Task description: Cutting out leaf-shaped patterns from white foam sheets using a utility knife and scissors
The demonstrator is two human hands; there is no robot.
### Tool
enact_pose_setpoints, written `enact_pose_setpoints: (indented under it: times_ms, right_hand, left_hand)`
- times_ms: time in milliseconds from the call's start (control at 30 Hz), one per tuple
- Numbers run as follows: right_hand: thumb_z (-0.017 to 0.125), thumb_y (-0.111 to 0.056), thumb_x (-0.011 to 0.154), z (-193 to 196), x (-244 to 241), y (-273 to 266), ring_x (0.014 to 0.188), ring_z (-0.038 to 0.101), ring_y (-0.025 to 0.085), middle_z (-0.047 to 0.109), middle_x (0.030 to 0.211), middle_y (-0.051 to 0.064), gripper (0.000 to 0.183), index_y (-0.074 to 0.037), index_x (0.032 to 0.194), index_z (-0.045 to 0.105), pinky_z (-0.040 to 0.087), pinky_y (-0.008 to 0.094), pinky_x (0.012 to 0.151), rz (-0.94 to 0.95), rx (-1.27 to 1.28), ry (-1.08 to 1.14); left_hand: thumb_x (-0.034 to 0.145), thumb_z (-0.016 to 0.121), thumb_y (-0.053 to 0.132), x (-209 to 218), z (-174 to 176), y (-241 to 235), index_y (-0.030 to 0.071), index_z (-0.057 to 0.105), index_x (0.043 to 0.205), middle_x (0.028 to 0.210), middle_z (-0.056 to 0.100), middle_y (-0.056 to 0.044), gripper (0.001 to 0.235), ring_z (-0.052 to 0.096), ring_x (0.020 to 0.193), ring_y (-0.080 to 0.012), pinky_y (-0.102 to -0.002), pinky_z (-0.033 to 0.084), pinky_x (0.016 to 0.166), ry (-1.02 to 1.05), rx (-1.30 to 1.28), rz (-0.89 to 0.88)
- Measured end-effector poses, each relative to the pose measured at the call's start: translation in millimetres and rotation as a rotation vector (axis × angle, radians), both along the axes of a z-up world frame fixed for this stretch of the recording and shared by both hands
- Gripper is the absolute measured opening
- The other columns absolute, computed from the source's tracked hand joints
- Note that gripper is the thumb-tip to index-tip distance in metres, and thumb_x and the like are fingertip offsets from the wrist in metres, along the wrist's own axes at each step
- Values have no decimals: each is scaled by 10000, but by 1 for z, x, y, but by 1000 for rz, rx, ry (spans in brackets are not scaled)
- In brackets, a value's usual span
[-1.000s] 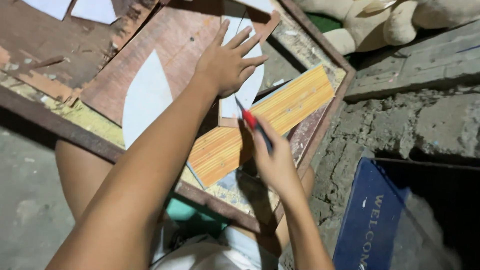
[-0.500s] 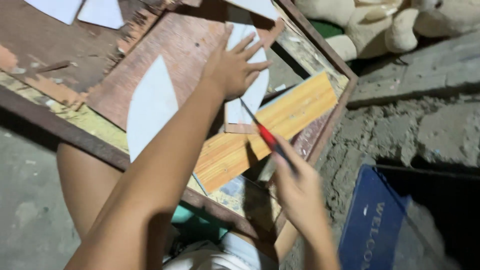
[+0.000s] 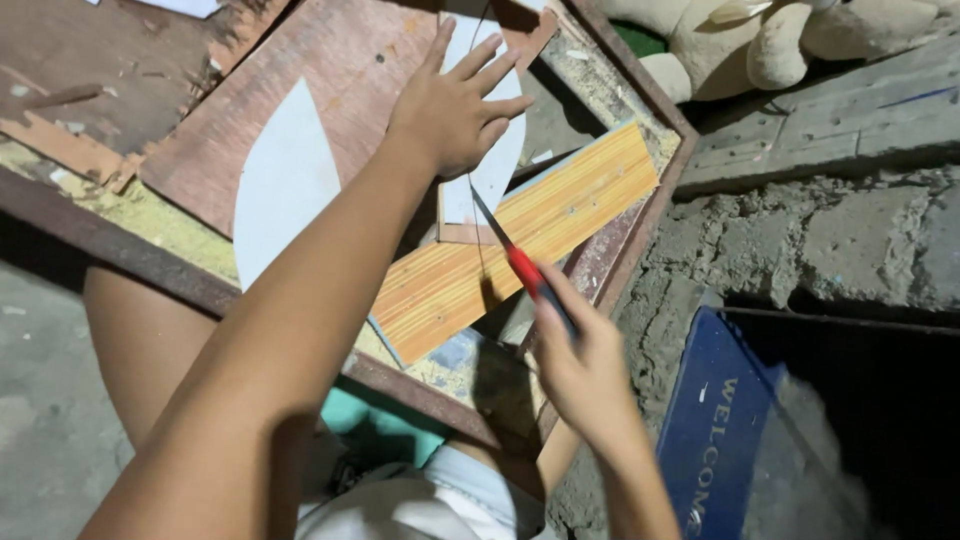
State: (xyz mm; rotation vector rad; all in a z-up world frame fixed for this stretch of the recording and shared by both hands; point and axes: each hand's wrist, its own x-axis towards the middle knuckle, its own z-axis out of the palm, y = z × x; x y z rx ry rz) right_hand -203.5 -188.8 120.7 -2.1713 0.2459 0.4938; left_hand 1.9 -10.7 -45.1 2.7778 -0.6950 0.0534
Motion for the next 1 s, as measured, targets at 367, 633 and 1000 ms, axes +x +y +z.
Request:
enact_pose_setpoints:
  times_ms: [367,633,1000]
  right_hand:
    - [562,-262,978,-74,60,52,780,575,86,709,1071,42,483,-40,1398,646,488,232,651,-161,168,-132]
    - [537,-376,960,-11,31,41,447,349,61,564,722,2,619,-89,1508,544,271,237,404,-86,161,3]
    - [487,-290,1021,-9,9,33,357,412,61,504,520,-56,560,-114,1553,459,315,216,267,-35,120,-48]
  left_hand:
    - [1061,140,522,9,38,7,408,257,1596,1726,159,-27,560,104,1597,-235,-636,-121,1217,46,295,-51]
    - [1071,202,490,-1,11,-4,445,407,1540,1700,253,6,514,161,1576,-255,-644,-44,1217,15,-18,128]
    - [1065,204,501,-2,10,-4,452,388,1547,1718,189,8,518,115,1588,-265,-648,-75,1224,74,-24,145]
